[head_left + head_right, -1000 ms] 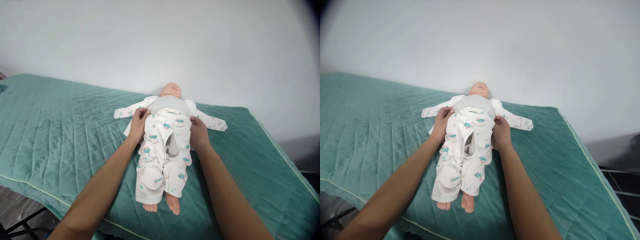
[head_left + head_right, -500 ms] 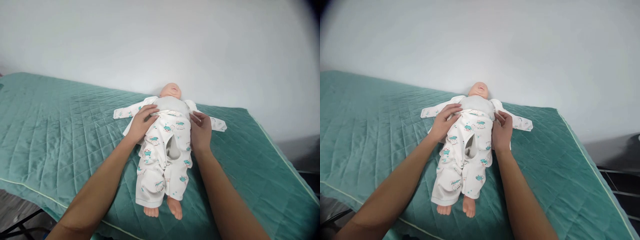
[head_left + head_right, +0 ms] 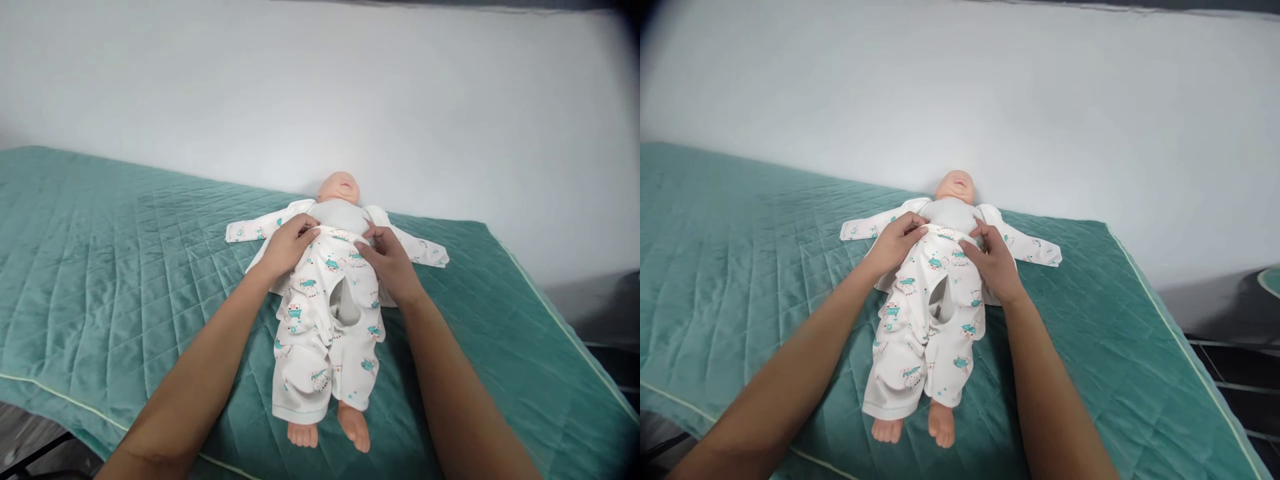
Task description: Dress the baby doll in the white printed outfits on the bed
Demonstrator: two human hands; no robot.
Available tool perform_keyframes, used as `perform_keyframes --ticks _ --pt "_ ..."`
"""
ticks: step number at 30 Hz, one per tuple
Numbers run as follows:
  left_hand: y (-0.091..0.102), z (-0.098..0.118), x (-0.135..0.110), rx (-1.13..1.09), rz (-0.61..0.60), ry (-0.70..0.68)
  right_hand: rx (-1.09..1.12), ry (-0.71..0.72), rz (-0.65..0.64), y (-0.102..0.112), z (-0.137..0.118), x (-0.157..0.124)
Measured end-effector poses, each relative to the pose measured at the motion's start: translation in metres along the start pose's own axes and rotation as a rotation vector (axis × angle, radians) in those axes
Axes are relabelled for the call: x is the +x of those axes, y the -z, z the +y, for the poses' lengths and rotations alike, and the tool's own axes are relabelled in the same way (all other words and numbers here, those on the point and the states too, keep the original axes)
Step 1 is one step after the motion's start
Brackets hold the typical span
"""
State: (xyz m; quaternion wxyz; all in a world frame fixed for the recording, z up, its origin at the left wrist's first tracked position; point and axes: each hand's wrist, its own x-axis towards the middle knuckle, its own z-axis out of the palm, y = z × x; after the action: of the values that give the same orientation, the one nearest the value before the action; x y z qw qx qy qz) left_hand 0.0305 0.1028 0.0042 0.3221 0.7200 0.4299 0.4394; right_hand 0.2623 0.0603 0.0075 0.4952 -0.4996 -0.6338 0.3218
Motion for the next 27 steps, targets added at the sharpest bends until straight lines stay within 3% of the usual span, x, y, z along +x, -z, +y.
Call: perform_keyframes --ticks 5,9,13,16,19,23,27 --pt "0.004 0.000 0.023 0.144 -0.064 -0.054 -0.139 -0.067 -0.112 0.002 -0.010 0.003" --pt "0.001 -0.003 0.040 0.187 -0.084 -0.073 -0.183 -0.013 -0.137 0.005 -0.009 0.015" --pt "-0.002 -0.006 0.040 0.233 -0.069 -0.077 -0.231 0.061 -0.178 0.011 -0.003 0.027" --pt "-0.006 -0.006 0.035 0.321 -0.008 -0.073 -0.275 0.145 -0.089 0.011 0.000 0.030" --pt "-0.011 -0.007 0.033 0.412 0.068 -0.165 -0.309 0.200 0.049 0.008 0.001 0.032" --pt "-0.014 -0.012 0.036 0.291 0.073 -0.251 -0.190 0.147 -0.053 0.005 0.001 0.038" --pt "-0.013 -0.014 0.043 0.115 -0.007 -0.157 -0.110 0.118 -0.147 0.007 0.002 0.052"
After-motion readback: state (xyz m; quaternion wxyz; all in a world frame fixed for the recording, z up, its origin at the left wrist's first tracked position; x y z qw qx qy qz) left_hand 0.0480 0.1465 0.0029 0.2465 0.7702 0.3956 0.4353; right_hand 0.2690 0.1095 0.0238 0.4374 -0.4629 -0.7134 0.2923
